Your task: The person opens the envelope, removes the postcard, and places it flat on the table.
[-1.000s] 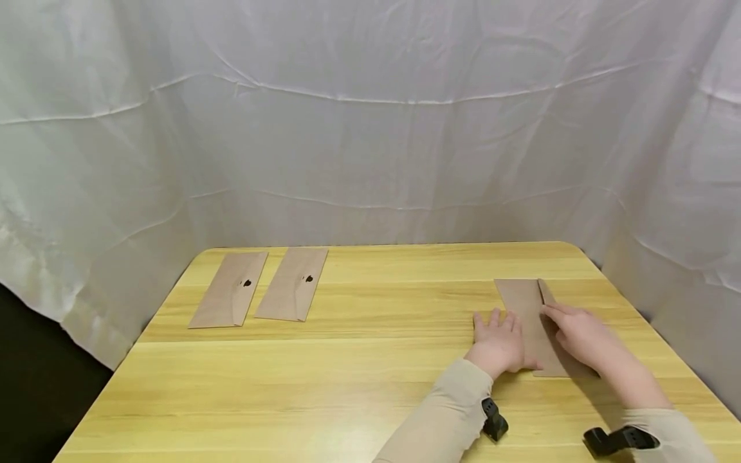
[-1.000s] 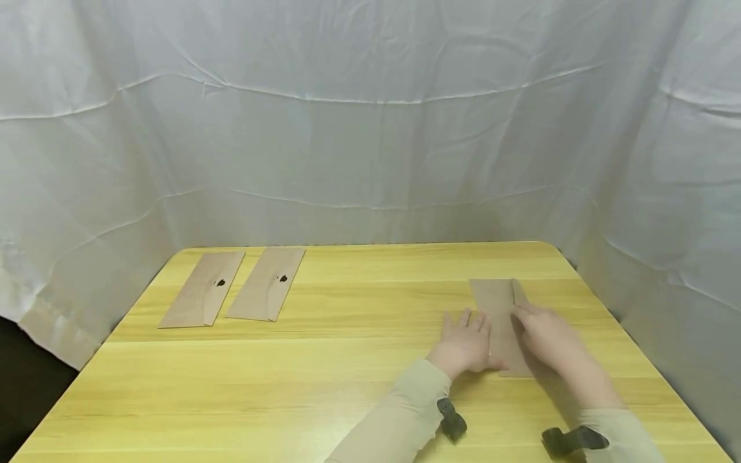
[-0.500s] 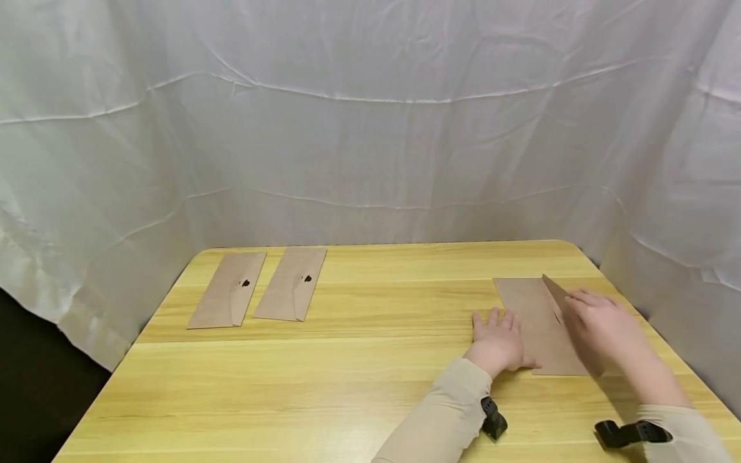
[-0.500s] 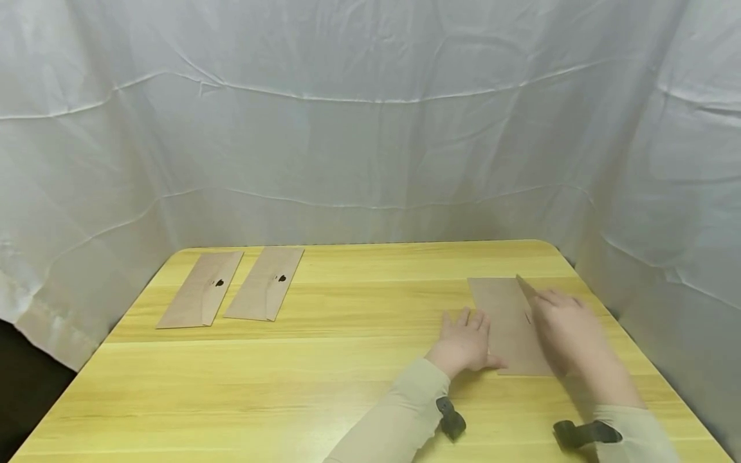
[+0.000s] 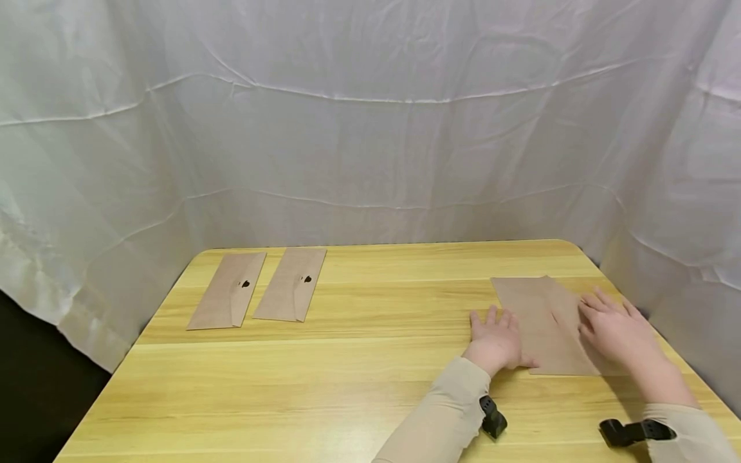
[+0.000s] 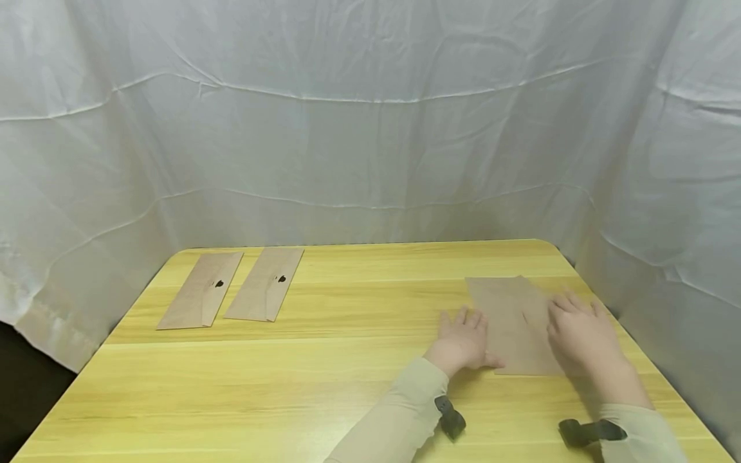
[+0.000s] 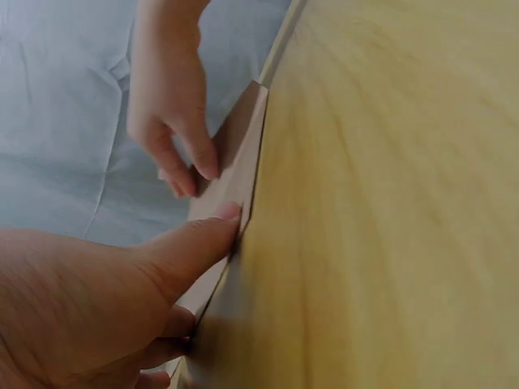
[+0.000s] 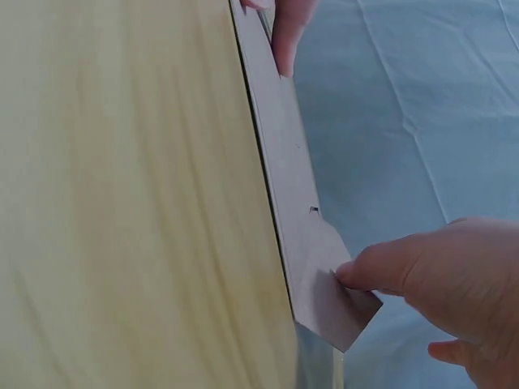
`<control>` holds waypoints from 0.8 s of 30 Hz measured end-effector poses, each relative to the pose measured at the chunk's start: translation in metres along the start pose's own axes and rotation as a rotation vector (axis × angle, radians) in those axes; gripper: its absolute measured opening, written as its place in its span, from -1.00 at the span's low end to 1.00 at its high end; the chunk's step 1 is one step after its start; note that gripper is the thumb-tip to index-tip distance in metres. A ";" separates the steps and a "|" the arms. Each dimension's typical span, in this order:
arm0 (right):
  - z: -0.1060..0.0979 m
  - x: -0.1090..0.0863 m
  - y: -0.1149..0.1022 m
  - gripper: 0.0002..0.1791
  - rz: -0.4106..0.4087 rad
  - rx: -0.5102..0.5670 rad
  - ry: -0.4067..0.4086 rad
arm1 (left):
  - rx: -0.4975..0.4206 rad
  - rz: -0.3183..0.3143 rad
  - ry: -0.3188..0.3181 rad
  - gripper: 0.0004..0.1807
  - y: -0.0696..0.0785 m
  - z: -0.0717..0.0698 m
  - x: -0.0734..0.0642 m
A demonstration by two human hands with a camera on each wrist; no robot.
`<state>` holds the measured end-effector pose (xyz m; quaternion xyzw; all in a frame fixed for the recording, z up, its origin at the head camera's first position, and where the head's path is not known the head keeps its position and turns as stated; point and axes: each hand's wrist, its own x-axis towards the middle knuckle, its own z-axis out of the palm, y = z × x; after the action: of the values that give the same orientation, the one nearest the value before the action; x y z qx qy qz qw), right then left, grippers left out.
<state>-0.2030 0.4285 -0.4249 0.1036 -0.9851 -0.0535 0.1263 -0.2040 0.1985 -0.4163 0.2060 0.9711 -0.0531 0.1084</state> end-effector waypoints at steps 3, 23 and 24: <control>0.001 0.001 -0.001 -0.44 0.008 0.005 -0.086 | 0.003 0.007 -0.015 -0.03 -0.005 0.000 0.002; 0.009 0.004 -0.016 -0.25 0.009 0.147 -0.276 | -0.137 0.052 0.004 -0.07 -0.031 -0.003 0.002; 0.009 0.004 -0.016 -0.25 0.009 0.153 -0.276 | -0.131 0.054 0.012 -0.10 -0.030 -0.003 0.001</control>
<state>-0.2056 0.4126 -0.4346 0.1001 -0.9948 0.0087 -0.0184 -0.2181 0.1719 -0.4123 0.2250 0.9672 0.0147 0.1174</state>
